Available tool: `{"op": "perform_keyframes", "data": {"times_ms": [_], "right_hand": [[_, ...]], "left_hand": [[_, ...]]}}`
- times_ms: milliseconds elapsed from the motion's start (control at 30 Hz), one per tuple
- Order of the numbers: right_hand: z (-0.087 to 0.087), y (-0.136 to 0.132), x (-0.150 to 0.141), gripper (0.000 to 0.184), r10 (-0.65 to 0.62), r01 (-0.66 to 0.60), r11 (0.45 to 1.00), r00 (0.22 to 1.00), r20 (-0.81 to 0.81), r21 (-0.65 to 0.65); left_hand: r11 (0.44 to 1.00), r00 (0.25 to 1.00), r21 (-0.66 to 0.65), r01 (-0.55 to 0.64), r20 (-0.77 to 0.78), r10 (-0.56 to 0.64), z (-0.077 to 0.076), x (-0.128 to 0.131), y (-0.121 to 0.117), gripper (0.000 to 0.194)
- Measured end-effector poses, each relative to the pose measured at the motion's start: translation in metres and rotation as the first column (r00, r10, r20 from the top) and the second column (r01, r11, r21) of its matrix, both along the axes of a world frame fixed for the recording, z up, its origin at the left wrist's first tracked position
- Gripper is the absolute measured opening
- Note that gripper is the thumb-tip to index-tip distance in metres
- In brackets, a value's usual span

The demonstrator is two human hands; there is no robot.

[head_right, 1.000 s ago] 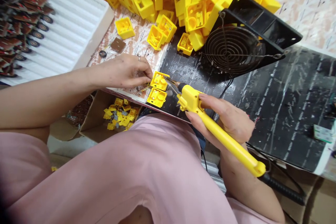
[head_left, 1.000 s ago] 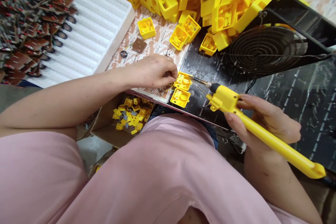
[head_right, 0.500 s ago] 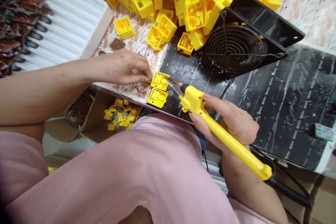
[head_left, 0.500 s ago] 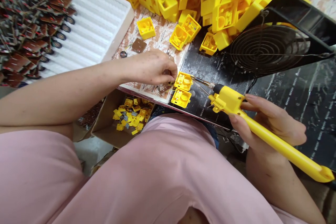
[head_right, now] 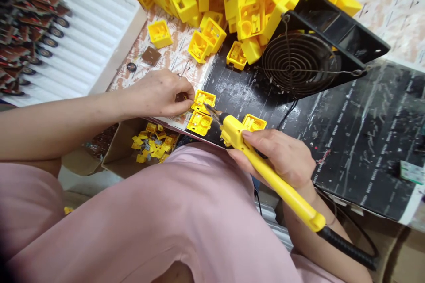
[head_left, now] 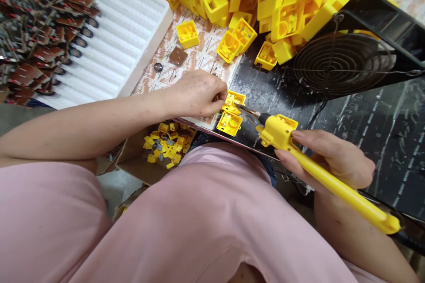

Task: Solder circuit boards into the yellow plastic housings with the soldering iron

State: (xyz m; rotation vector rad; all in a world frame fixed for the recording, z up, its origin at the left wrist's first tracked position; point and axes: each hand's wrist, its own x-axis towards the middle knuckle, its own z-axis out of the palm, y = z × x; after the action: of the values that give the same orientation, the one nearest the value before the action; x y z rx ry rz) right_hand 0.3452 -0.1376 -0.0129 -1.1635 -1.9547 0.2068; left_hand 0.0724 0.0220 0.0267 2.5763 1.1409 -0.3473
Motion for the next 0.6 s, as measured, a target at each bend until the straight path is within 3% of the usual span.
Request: {"op": "perform_keyframes", "data": {"times_ms": [67, 233, 433, 600], "right_hand": [[0.007, 0.008, -0.007, 0.029, 0.090, -0.092, 0.990, 0.996, 0.024, 0.108], [0.012, 0.020, -0.012, 0.026, 0.118, -0.125, 0.984, 0.991, 0.058, 0.125], [0.033, 0.029, -0.016, 0.021, 0.251, -0.257, 0.966, 0.960, 0.124, 0.030], [0.049, 0.024, -0.011, 0.015, 0.283, -0.281, 0.959, 0.946, 0.161, -0.036]], "left_hand": [[1.000, 0.999, 0.008, 0.002, -0.044, -0.002, 0.003, 0.003, -0.001, 0.028], [1.000, 0.993, 0.007, 0.020, -0.119, -0.019, 0.005, 0.007, 0.000, 0.030], [0.996, 0.996, 0.022, 0.081, -0.033, -0.080, -0.003, 0.002, 0.004, 0.029], [0.995, 0.994, 0.033, 0.095, 0.047, -0.097, -0.009, -0.001, 0.007, 0.025]]}}
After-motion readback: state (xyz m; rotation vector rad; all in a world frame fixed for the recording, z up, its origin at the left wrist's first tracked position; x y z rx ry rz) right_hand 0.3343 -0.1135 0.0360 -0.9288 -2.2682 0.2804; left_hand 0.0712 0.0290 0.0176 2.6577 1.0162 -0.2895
